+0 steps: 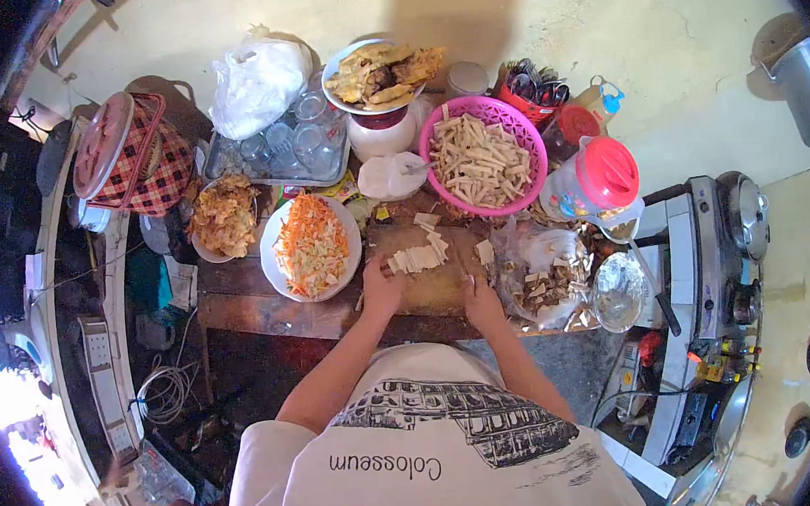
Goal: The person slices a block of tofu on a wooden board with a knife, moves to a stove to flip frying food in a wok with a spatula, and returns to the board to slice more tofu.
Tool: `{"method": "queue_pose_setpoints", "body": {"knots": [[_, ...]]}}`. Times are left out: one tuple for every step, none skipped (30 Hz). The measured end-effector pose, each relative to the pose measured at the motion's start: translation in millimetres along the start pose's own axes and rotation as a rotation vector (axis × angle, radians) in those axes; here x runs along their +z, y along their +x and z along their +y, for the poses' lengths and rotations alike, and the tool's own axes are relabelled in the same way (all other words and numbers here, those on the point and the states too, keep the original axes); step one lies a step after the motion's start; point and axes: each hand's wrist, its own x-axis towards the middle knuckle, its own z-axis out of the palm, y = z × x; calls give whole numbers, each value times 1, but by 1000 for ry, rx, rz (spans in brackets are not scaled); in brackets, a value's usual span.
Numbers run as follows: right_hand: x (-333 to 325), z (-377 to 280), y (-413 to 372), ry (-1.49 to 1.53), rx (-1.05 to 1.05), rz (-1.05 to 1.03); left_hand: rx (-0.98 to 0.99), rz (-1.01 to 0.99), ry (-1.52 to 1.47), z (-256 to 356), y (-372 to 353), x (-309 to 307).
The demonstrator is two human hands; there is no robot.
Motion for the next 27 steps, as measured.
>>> {"method": "queue_pose_setpoints", "body": {"knots": [[5, 8, 5, -50, 4, -20, 6, -25, 45, 6, 2, 1], [9, 13, 8, -100, 9, -42, 11, -49, 91, 12, 2, 2], [11, 16, 8, -103, -21, -67, 33, -29, 275, 17, 0, 4], [12, 19, 8, -107, -50, -92, 54, -9, 459, 22, -1, 7], [12, 22, 6, -113, -78, -117, 75, 9, 641, 27, -3, 11], [13, 25, 4, -141, -65, -145, 72, 0, 669, 35, -5, 13], [15, 28, 1, -170, -53, -174, 69, -9, 698, 43, -6, 14], [17, 29, -3, -198, -40, -204, 66, -19, 726, 48, -6, 16], [16, 27, -9, -177, -54, -194, 92, 13, 778, 48, -8, 20], [14, 24, -17, -155, -67, -185, 118, 45, 831, 46, -9, 25], [12, 23, -24, -133, -79, -176, 144, 75, 883, 46, -12, 29], [12, 25, -28, -117, -73, -167, 196, 85, 906, 45, -14, 31], [11, 28, -31, -101, -67, -159, 248, 95, 928, 46, -16, 33], [10, 29, -33, -85, -61, -151, 300, 105, 950, 47, -18, 34], [6, 27, -35, -90, -17, -140, 273, 62, 944, 50, -19, 34], [0, 23, -37, -95, 28, -128, 248, 20, 937, 54, -19, 33], [-4, 21, -38, -98, 73, -115, 224, -23, 931, 55, -20, 33], [-6, 23, -39, -73, 72, -101, 259, -39, 940, 49, -17, 34], [-8, 26, -39, -48, 70, -87, 295, -54, 949, 39, -13, 35], [-10, 28, -40, -22, 68, -75, 329, -69, 959, 29, -10, 35], [-10, 32, -40, -26, 82, -91, 380, -83, 936, 28, -11, 33], [-10, 37, -39, -30, 95, -105, 432, -96, 910, 28, -11, 30], [-9, 40, -39, -35, 108, -119, 484, -109, 883, 28, -11, 29], [-9, 40, -39, -21, 106, -108, 488, -125, 889, 26, -11, 29], [-9, 39, -40, -6, 104, -97, 492, -141, 894, 22, -9, 29], [-9, 39, -41, 9, 102, -84, 496, -159, 900, 20, -9, 29], [-9, 38, -42, 14, 99, -64, 497, -157, 889, 21, -9, 29]]}}
